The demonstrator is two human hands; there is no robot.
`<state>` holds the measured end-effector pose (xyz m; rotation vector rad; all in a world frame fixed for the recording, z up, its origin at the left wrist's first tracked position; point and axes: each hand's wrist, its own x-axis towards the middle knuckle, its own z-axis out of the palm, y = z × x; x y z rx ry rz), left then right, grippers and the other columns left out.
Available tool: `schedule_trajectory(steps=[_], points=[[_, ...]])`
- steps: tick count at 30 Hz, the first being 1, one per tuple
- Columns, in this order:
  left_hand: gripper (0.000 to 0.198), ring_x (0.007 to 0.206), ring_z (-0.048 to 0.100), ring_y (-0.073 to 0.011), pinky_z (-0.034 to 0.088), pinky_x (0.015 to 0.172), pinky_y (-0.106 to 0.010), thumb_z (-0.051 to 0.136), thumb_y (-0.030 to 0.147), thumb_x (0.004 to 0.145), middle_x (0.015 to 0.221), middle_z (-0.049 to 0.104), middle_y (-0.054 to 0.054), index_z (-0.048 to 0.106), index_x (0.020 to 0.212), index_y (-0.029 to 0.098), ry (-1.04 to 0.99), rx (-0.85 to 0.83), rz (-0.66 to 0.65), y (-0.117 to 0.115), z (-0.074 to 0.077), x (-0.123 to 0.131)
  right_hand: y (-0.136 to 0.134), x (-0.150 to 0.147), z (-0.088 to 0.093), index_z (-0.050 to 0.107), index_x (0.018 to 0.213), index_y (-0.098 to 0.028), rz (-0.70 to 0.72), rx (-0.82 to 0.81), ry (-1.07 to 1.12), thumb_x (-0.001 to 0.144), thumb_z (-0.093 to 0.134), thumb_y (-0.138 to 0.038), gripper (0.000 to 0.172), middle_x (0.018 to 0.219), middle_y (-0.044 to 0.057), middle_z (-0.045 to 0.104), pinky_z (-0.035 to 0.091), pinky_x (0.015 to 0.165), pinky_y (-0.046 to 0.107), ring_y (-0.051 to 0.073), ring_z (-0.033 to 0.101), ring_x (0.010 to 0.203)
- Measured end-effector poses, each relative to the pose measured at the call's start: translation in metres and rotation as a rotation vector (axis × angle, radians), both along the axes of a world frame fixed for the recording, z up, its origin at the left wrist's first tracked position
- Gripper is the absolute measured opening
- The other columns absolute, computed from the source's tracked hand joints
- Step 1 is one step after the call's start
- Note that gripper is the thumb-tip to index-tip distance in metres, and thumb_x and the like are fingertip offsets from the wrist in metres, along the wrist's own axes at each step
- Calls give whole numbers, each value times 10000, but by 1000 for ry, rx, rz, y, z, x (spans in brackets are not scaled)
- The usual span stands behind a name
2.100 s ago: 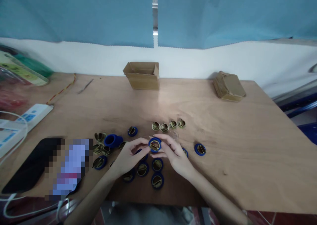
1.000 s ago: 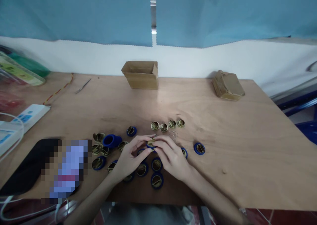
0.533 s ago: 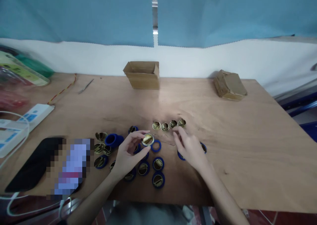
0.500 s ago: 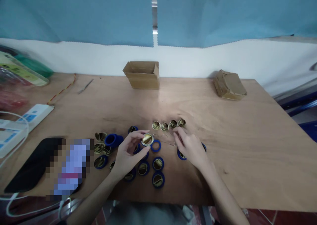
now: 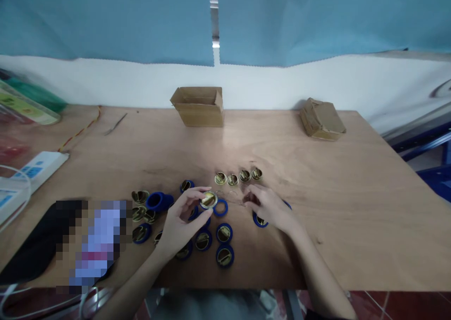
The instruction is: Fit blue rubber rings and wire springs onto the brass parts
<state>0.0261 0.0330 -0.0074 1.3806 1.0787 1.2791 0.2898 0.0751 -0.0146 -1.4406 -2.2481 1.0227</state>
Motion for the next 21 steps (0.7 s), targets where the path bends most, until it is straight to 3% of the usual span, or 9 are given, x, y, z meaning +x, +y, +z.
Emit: schedule_trajectory(steps=[12, 21], points=[[196, 1110, 691, -200, 603, 907, -299, 695, 105, 834, 1218, 667, -86, 631, 984, 214, 21, -1, -13, -1, 3, 0, -1, -9, 9, 643, 960, -211, 96, -97, 20, 917, 642, -199, 45, 671, -55, 550, 354, 582, 250, 119, 485, 589], [203, 1124, 682, -194, 593, 921, -300, 694, 97, 834, 1221, 662, -76, 637, 983, 222, 39, 0, -14, 0, 1, -2, -2, -9, -1, 598, 906, -212, 105, -53, 10, 915, 615, -143, 72, 660, -60, 525, 313, 596, 255, 118, 457, 585]])
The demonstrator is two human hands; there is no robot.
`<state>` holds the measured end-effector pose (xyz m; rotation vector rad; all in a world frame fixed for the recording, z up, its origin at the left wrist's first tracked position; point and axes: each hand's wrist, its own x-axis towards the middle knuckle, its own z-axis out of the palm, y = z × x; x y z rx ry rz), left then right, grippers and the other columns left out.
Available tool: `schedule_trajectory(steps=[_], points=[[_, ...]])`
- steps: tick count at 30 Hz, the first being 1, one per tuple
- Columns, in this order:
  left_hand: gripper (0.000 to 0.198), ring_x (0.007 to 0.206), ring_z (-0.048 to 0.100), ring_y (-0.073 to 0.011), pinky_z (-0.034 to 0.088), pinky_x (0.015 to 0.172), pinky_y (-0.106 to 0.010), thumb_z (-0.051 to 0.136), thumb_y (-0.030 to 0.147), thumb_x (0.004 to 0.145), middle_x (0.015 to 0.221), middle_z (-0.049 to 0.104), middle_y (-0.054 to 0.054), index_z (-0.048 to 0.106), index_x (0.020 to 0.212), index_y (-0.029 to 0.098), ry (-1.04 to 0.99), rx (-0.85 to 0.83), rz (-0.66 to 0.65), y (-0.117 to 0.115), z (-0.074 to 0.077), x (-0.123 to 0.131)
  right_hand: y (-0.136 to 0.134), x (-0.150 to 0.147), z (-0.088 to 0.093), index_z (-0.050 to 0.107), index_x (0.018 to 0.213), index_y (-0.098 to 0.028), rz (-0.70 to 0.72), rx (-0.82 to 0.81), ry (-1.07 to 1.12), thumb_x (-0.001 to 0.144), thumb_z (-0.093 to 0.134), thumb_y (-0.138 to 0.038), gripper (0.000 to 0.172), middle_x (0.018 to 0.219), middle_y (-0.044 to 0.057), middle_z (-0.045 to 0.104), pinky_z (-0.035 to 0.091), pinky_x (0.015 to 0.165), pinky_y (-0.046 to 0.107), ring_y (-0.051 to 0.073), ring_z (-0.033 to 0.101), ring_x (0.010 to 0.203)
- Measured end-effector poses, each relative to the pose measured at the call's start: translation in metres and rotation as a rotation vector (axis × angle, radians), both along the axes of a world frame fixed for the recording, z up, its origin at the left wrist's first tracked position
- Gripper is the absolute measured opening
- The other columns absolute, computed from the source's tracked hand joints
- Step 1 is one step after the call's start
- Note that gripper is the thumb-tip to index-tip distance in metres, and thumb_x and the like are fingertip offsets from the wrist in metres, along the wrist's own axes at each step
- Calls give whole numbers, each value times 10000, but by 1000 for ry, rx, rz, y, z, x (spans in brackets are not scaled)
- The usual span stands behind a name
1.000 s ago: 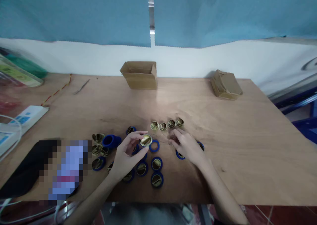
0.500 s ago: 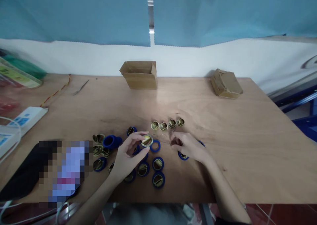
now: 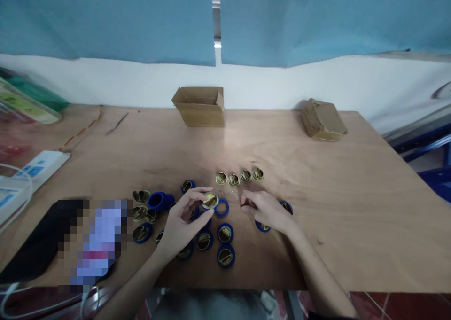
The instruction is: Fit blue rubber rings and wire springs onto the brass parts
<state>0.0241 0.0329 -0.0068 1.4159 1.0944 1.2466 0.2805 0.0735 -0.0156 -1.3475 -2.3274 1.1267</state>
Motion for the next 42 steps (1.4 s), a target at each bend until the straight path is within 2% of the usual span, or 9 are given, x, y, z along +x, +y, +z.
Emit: schedule_trajectory(steps=[5, 21, 25, 28, 30, 33, 37, 42], points=[[196, 1109, 687, -196, 605, 895, -299, 698, 101, 829, 1206, 666, -77, 640, 973, 221, 0, 3, 0, -1, 0, 1, -1, 0, 2, 601, 976, -220, 15, 18, 9, 926, 606, -143, 93, 715, -45, 566, 335, 621, 254, 126, 490, 622], [177, 1108, 691, -216, 610, 894, -329, 707, 129, 828, 1211, 666, -87, 644, 971, 211, 21, 6, 11, 0, 0, 1, -2, -1, -3, 596, 867, -213, 20, 56, -13, 864, 540, -47, 176, 720, -25, 581, 301, 619, 262, 136, 487, 628], [173, 1120, 690, -223, 608, 906, -339, 708, 126, 827, 1204, 672, -94, 644, 965, 207, 20, 17, 22, 1, -1, 1, -3, -2, -2, 561, 863, -212, 5, 64, 8, 904, 530, -71, 150, 776, 1, 610, 341, 647, 274, 158, 533, 685], [183, 1109, 696, -221, 608, 893, -331, 712, 122, 828, 1206, 674, -94, 640, 970, 211, 11, 11, 22, 1, -1, 1, -5, -5, 7, 534, 864, -215, -18, 82, 47, 969, 525, -156, 121, 859, 28, 604, 388, 686, 290, 174, 550, 758], [193, 1107, 700, -223, 604, 896, -332, 725, 127, 826, 1215, 674, -92, 639, 974, 216, 17, 6, 17, 1, -1, 2, -8, -5, 16, 536, 870, -217, -52, 54, 157, 998, 539, -237, 130, 947, 51, 604, 426, 717, 300, 181, 563, 818], [204, 1093, 712, -228, 599, 910, -349, 741, 130, 816, 1229, 681, -94, 640, 971, 215, 38, 6, 12, 1, -1, 2, -11, -5, 30, 551, 901, -218, -106, -119, 471, 1011, 567, -344, 168, 1066, 76, 629, 483, 770, 314, 182, 607, 901], [209, 1072, 735, -246, 606, 905, -384, 739, 118, 807, 1258, 710, -111, 633, 960, 213, 76, -7, 9, 0, 2, 3, -15, -7, 34, 561, 931, -216, -133, -323, 764, 999, 613, -398, 201, 873, 38, 664, 506, 735, 301, 157, 629, 786], [261, 1161, 712, -282, 578, 982, -444, 764, 115, 785, 1219, 751, -107, 625, 974, 230, 132, -5, -17, -2, 5, 3, -17, -19, 21, 616, 855, -209, -283, -464, 1009, 903, 737, -456, 280, 732, -4, 605, 513, 679, 291, 141, 588, 666]])
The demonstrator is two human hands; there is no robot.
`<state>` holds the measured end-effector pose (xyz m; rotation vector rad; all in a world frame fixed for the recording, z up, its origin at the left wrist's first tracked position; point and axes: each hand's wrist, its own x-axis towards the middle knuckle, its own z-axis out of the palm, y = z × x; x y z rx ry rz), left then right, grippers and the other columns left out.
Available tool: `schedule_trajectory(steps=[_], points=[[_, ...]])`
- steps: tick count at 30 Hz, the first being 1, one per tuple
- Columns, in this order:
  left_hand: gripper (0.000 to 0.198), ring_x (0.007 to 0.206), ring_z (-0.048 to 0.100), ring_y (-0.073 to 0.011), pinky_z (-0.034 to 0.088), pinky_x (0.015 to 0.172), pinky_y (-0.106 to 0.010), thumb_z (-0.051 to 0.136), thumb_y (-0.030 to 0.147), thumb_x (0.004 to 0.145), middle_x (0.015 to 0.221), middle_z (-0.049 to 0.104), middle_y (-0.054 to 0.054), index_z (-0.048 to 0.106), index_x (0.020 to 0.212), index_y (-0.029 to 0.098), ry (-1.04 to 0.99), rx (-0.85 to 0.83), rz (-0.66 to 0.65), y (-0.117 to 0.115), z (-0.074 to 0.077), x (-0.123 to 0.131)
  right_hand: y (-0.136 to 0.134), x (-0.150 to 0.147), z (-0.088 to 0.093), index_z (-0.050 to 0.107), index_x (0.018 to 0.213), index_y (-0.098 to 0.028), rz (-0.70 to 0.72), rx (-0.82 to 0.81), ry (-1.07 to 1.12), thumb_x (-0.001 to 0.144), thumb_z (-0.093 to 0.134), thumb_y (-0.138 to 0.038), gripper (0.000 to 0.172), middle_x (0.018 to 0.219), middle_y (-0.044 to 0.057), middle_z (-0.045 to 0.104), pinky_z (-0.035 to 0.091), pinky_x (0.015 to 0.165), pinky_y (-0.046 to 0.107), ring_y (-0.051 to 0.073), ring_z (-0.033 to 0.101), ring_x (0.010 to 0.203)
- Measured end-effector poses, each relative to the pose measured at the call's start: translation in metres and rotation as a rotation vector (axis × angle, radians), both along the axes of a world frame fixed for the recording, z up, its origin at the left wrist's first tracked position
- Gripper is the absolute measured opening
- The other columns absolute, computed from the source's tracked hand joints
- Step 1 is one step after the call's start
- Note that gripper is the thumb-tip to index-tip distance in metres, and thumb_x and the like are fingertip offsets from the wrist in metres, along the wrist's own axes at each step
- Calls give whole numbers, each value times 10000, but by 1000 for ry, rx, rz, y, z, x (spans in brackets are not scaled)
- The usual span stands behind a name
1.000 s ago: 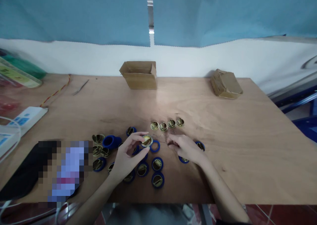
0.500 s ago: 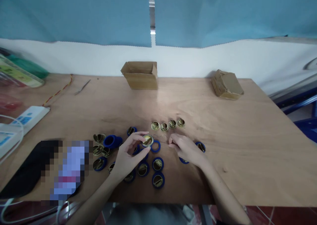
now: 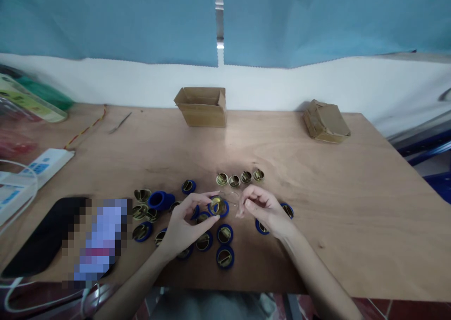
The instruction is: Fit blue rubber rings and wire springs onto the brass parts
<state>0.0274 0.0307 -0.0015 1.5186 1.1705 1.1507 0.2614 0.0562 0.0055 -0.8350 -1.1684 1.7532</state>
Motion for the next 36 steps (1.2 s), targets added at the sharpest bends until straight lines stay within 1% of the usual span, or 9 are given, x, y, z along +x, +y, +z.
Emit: schedule_trajectory(steps=[2, 4, 9, 13, 19, 24, 29, 32, 36], points=[[280, 1148, 721, -279, 599, 940, -420, 772, 114, 775, 1216, 757, -102, 621, 977, 234, -12, 4, -19, -1, 1, 0, -1, -6, -4, 632, 824, -207, -7, -65, 59, 874, 765, -474, 302, 713, -16, 578, 517, 675, 280, 130, 573, 652], [296, 1129, 731, -274, 614, 911, -406, 777, 114, 768, 1224, 757, -101, 619, 985, 237, -29, 7, -35, -2, 2, 1, -2, -12, -5, 633, 786, -204, 4, -83, 78, 863, 772, -487, 325, 715, -17, 568, 522, 688, 275, 128, 576, 671], [300, 1110, 738, -271, 615, 925, -420, 778, 122, 773, 1235, 753, -102, 623, 1000, 242, -37, 4, -66, -2, 2, 0, -5, -22, -7, 649, 765, -195, 39, -109, 91, 849, 787, -483, 331, 768, 8, 607, 542, 759, 298, 157, 632, 789], [310, 1146, 722, -273, 604, 944, -431, 781, 120, 779, 1248, 748, -91, 619, 1007, 253, -23, 17, -78, -2, 0, 0, -7, -26, -10, 694, 771, -199, 38, -89, 94, 846, 791, -481, 307, 771, 2, 629, 526, 715, 271, 130, 605, 721], [298, 1075, 750, -273, 619, 921, -443, 814, 137, 763, 1225, 760, -86, 648, 979, 255, -4, -3, -74, -3, -3, -1, -8, -28, -13, 737, 787, -192, 66, -75, 14, 854, 786, -462, 283, 757, 5, 636, 508, 671, 255, 118, 575, 670], [286, 1016, 768, -261, 633, 891, -420, 823, 148, 760, 1220, 764, -81, 658, 970, 252, 25, 16, -61, -3, -3, -1, -7, -29, -11, 750, 809, -203, 79, -23, -62, 861, 780, -446, 250, 790, 7, 656, 513, 722, 272, 133, 584, 726], [274, 1096, 741, -254, 610, 943, -407, 823, 143, 781, 1193, 768, -65, 662, 971, 258, 37, 135, -67, -5, -3, -1, -8, -28, -6, 752, 864, -217, 87, 89, -143, 900, 747, -398, 185, 849, 14, 666, 501, 784, 295, 150, 603, 802], [263, 1086, 737, -242, 606, 945, -402, 827, 138, 786, 1170, 771, -66, 673, 961, 258, 38, 218, -85, -5, -3, 0, -10, -28, -7, 702, 896, -219, 88, 72, -131, 893, 754, -405, 193, 839, -4, 643, 482, 715, 267, 130, 579, 753], [300, 1079, 730, -236, 613, 920, -403, 831, 122, 781, 1165, 771, -64, 665, 985, 267, 20, 290, -96, -5, -4, 0, -13, -28, -9, 615, 881, -214, 91, 31, -110, 875, 766, -444, 276, 803, -20, 602, 454, 664, 255, 116, 543, 697]])
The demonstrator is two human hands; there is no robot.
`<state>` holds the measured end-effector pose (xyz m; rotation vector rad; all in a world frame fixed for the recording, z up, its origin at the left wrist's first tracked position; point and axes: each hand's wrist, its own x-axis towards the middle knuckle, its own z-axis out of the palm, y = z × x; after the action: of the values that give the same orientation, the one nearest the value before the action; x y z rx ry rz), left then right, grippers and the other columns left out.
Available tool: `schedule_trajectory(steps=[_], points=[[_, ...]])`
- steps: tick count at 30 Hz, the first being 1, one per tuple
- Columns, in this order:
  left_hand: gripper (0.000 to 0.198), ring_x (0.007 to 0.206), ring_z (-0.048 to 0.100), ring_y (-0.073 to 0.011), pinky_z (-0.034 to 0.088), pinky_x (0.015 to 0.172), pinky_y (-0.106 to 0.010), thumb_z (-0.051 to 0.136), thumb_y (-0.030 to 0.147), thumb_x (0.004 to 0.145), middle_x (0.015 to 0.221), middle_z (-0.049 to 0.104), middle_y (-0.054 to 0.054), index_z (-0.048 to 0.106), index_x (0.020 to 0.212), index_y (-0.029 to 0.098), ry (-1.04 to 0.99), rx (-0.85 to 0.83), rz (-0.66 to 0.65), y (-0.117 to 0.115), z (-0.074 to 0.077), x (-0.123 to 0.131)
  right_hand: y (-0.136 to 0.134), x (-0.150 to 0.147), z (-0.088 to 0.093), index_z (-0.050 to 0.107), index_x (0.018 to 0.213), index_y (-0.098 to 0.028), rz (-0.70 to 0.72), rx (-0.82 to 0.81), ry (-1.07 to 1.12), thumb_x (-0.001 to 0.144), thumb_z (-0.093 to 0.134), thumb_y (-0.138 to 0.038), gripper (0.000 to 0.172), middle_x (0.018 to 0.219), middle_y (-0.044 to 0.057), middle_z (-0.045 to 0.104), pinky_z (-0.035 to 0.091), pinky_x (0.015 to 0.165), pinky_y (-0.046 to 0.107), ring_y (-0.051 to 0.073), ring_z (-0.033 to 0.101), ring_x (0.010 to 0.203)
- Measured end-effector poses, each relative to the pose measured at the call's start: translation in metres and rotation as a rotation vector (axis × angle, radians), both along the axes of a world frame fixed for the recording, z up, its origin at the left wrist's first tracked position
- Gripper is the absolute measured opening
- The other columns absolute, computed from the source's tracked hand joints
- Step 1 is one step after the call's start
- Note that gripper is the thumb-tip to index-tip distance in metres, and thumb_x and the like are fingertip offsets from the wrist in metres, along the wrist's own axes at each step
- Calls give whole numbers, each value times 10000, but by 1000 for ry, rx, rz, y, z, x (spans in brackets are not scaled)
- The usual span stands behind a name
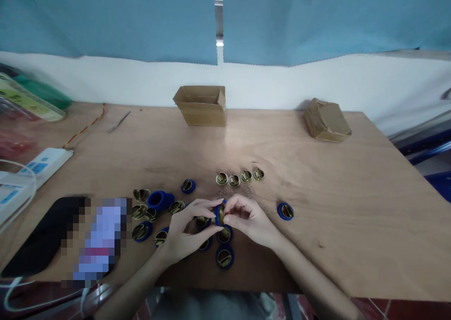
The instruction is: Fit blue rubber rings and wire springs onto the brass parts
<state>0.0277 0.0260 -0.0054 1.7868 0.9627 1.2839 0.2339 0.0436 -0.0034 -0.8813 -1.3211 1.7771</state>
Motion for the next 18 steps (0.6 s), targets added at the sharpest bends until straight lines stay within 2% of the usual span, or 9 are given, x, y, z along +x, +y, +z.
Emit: schedule_trajectory(steps=[5, 9, 13, 18], points=[[324, 1091, 721, -235, 611, 914, -401, 820, 99, 786, 1169, 767, -59, 653, 1001, 275, -6, 18, -3, 0, 1, 0, -1, -2, 5, 618, 889, -222, -35, 120, -80, 894, 747, -420, 236, 821, -8, 608, 471, 685, 274, 135, 557, 730], [319, 1073, 719, -229, 607, 906, -394, 822, 100, 786, 1154, 765, -59, 650, 993, 272, 1, 35, 0, 1, 2, -1, -1, -3, 9, 659, 884, -233, -69, 371, -186, 940, 704, -349, 137, 878, 18, 626, 501, 762, 315, 165, 608, 814], [297, 1059, 723, -227, 604, 895, -383, 808, 96, 798, 1140, 761, -78, 648, 998, 247, -26, 65, 0, 2, 1, 0, -1, -2, 7, 665, 862, -226, -124, 612, -350, 938, 709, -315, 125, 991, 41, 594, 519, 814, 330, 181, 630, 903], [282, 1074, 718, -217, 592, 912, -361, 801, 93, 803, 1146, 759, -80, 652, 998, 231, -27, 83, 4, 4, 0, 1, -2, 0, 5, 645, 909, -230, -123, 714, -433, 963, 675, -305, 97, 1086, 50, 586, 520, 872, 335, 194, 630, 1008]])
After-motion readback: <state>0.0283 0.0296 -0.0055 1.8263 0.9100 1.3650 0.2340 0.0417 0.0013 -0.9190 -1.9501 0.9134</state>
